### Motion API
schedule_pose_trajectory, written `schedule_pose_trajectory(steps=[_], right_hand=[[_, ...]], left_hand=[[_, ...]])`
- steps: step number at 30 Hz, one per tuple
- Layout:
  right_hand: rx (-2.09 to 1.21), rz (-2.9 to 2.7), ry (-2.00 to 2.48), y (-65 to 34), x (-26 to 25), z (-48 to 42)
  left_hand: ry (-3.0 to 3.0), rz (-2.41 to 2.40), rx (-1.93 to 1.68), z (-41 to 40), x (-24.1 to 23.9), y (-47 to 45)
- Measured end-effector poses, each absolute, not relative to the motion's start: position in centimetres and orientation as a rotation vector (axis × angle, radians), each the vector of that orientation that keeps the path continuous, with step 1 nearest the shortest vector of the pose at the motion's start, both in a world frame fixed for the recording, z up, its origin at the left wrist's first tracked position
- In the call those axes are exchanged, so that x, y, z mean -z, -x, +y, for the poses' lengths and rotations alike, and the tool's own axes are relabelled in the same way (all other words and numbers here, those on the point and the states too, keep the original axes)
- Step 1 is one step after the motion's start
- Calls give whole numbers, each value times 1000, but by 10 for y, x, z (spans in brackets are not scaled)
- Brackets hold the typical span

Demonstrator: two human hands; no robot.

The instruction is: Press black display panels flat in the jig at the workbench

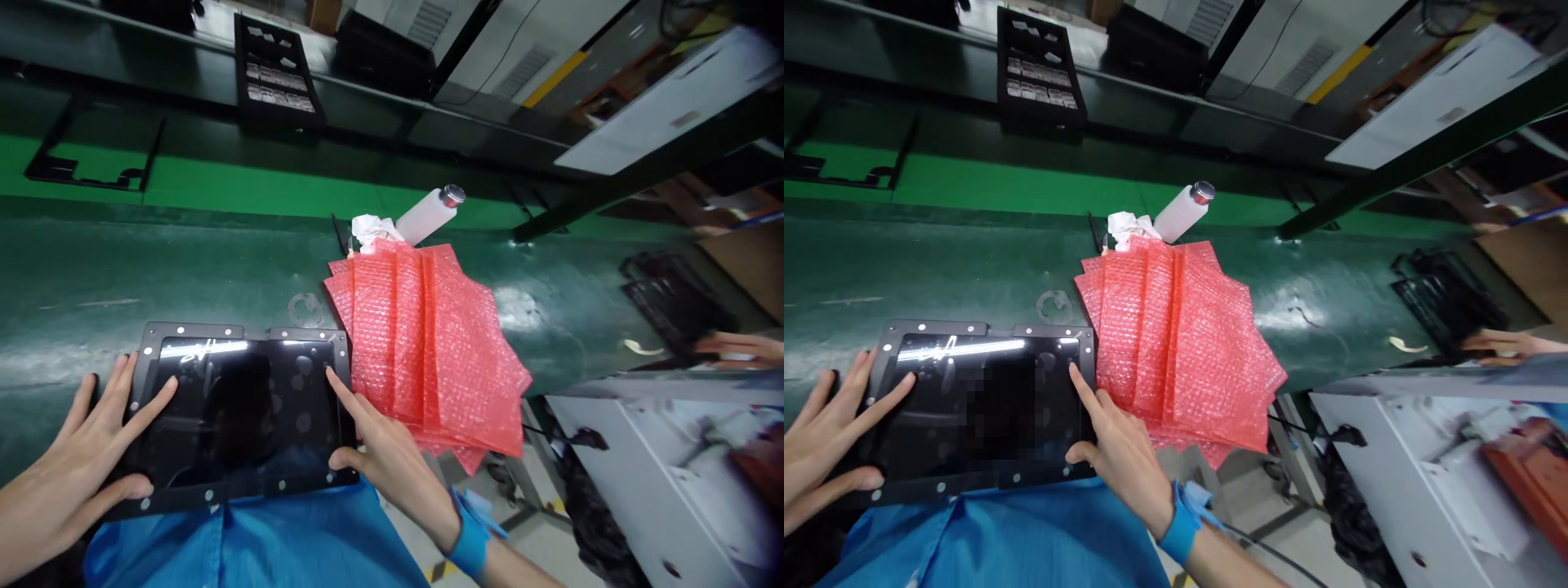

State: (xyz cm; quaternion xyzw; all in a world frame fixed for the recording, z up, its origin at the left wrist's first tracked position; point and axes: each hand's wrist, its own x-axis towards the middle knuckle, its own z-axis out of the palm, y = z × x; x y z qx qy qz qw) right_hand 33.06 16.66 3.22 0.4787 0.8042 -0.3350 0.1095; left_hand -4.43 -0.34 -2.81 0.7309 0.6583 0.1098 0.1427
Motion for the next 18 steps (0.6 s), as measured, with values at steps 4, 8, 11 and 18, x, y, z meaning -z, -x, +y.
schedule_pose_trajectory(steps=[4,8,11,18], right_hand=[[964,2544,-1510,-336,-18,152],[742,2729,-1405,-339,-21,160],[572,2847,-1324,-327,-37,183],[658,3250,-821,-250,-34,212]], left_hand=[[-2101,1895,-291,-3,26,41],[-2083,2076,-384,-2,19,18],[-2151,2146,-415,-5,18,4],[-2260,2138,-332,-11,12,-7]])
